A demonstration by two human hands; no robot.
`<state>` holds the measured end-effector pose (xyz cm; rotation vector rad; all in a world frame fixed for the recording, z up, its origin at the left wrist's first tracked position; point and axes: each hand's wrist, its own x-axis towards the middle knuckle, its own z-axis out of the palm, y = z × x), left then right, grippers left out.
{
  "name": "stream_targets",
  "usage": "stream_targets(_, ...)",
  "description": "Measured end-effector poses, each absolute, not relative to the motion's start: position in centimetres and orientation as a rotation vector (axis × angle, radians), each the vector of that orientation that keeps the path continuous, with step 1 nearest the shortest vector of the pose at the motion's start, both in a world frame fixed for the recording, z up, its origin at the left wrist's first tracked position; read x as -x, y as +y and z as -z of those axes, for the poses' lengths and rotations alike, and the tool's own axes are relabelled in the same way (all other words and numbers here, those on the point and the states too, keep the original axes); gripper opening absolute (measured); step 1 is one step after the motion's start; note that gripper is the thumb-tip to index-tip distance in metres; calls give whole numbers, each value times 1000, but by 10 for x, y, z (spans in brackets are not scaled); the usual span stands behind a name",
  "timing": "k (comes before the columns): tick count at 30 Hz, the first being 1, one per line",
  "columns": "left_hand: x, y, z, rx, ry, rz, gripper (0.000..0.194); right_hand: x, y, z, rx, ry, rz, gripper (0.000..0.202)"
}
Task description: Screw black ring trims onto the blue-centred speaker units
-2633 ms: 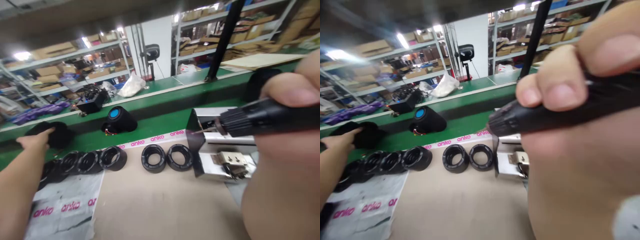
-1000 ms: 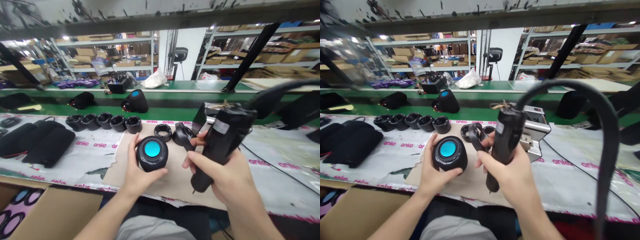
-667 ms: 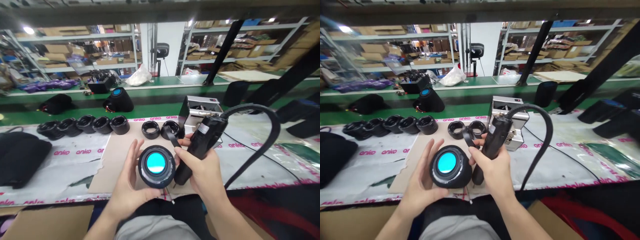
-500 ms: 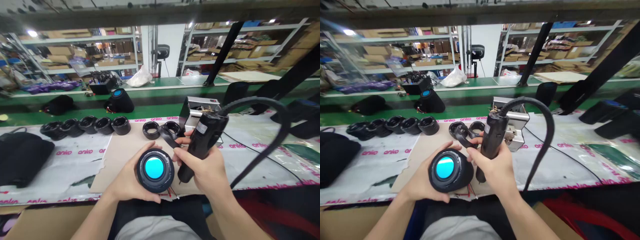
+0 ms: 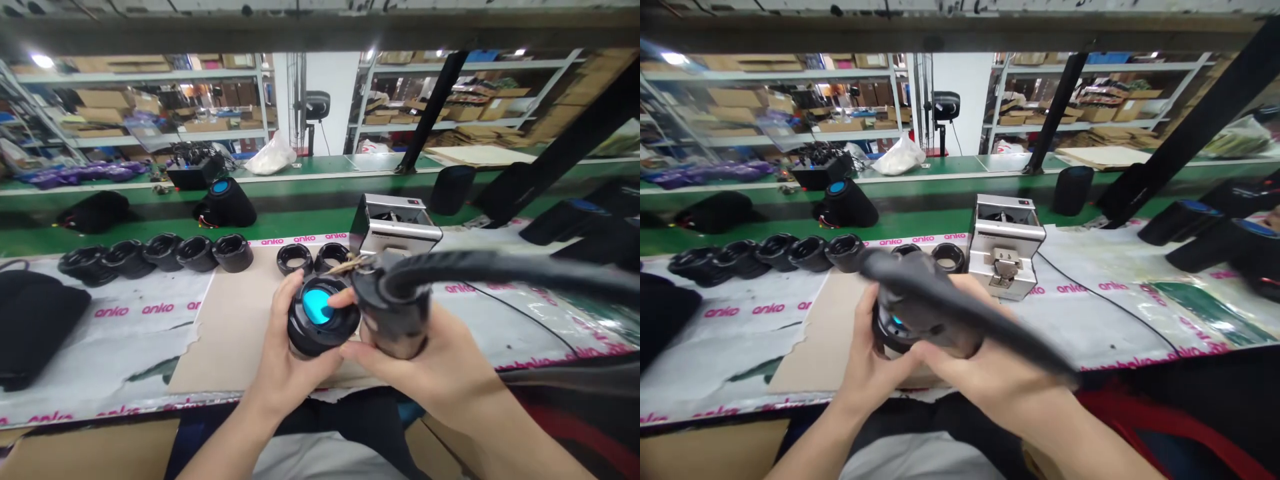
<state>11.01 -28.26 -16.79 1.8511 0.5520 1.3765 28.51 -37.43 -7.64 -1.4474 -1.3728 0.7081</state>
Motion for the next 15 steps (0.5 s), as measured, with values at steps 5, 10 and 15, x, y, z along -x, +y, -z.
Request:
stream_targets(5,-110,-284,168,-1884,598,-1423,88,-303,-357,73,1367,-1267,-919,64)
stream_targets(10,-124,-302,172,-1708,728,-1442,100,-303,-348,77,1329,-1245,-992,66)
stream_targets(15,-133,-317,170,-1561,803,-1402,118,-298,-355,74,1366,-1212,-934,68)
